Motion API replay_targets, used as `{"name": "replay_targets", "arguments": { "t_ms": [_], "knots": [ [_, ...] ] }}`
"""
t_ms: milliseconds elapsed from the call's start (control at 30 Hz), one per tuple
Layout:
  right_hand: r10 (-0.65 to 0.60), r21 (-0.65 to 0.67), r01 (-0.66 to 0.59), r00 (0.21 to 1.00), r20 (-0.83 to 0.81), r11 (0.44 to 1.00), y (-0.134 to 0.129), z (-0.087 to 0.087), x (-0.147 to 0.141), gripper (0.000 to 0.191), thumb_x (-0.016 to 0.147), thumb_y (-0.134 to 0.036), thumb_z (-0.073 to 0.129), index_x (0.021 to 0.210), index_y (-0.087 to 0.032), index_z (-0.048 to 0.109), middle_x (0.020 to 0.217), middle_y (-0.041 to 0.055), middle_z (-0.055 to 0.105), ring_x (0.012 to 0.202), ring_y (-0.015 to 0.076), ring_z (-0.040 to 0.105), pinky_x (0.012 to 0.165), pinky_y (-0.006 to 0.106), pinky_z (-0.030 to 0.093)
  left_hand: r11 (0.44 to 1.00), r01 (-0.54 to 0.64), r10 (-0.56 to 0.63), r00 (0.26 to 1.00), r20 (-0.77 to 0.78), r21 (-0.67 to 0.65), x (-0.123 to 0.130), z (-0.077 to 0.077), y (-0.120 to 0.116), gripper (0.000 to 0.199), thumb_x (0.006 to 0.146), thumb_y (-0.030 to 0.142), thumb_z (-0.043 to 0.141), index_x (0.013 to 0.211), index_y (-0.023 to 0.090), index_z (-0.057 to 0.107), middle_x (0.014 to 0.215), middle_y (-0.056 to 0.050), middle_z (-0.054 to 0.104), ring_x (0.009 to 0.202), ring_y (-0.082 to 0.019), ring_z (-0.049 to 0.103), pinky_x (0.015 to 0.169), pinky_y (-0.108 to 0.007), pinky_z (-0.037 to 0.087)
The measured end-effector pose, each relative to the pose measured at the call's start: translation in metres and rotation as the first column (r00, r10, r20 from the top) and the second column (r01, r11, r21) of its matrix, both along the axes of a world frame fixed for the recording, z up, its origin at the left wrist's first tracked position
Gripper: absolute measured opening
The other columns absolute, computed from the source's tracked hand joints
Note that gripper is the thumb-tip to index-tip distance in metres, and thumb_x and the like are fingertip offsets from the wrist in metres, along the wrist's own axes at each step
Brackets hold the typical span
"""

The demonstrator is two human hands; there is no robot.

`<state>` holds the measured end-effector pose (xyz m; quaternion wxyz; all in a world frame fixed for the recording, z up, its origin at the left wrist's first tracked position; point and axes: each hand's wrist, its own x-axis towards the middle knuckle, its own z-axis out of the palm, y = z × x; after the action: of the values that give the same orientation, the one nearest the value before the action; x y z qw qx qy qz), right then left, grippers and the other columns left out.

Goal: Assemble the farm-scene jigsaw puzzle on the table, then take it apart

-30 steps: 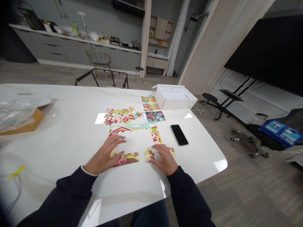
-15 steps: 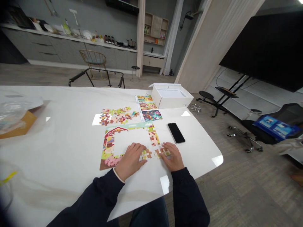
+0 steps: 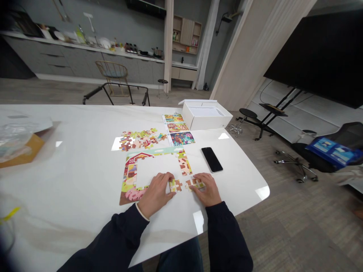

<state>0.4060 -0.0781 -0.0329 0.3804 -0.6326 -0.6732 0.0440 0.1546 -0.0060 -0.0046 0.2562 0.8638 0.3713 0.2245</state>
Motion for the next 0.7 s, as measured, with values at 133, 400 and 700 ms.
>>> {"name": "replay_targets", "arguments": {
  "t_ms": [133, 400, 700],
  "knots": [
    [-0.002, -0.008, 0.002, 1.000, 0.004, 1.000, 0.000, 0.001, -0.001, 0.031, 0.085, -0.038, 0.079, 0.113, -0.026, 0.073, 0.108, 0.0095, 0.074, 0.107, 0.0314, 0.067, 0.096, 0.053, 0.055, 1.000, 0.001, -0.001, 1.000, 0.007, 0.004, -0.001, 0.001, 0.000, 0.042, 0.079, 0.016, 0.077, 0.106, 0.025, 0.046, 0.106, -0.004, 0.060, 0.103, -0.028, 0.054, 0.088, -0.043, 0.045],
    [-0.011, -0.011, 0.011, 1.000, 0.005, 1.000, 0.000, 0.001, -0.001, 0.030, 0.085, -0.040, 0.078, 0.111, -0.027, 0.073, 0.108, 0.0095, 0.074, 0.108, 0.0316, 0.067, 0.097, 0.054, 0.056, 0.999, 0.023, -0.023, 1.000, -0.011, -0.022, 0.001, 0.007, -0.007, 0.040, 0.080, 0.015, 0.076, 0.104, 0.025, 0.046, 0.105, -0.004, 0.060, 0.102, -0.028, 0.056, 0.089, -0.044, 0.046],
    [-0.007, -0.012, 0.007, 1.000, -0.006, 1.000, 0.000, -0.001, 0.000, 0.030, 0.085, -0.040, 0.079, 0.111, -0.026, 0.073, 0.107, 0.0098, 0.074, 0.108, 0.0318, 0.067, 0.097, 0.054, 0.055, 0.999, 0.024, -0.026, 0.996, 0.090, 0.023, -0.058, 0.022, 0.027, 0.057, 0.070, 0.023, 0.089, 0.115, 0.026, 0.053, 0.116, -0.006, 0.062, 0.113, -0.030, 0.056, 0.098, -0.046, 0.046]
  ]
}}
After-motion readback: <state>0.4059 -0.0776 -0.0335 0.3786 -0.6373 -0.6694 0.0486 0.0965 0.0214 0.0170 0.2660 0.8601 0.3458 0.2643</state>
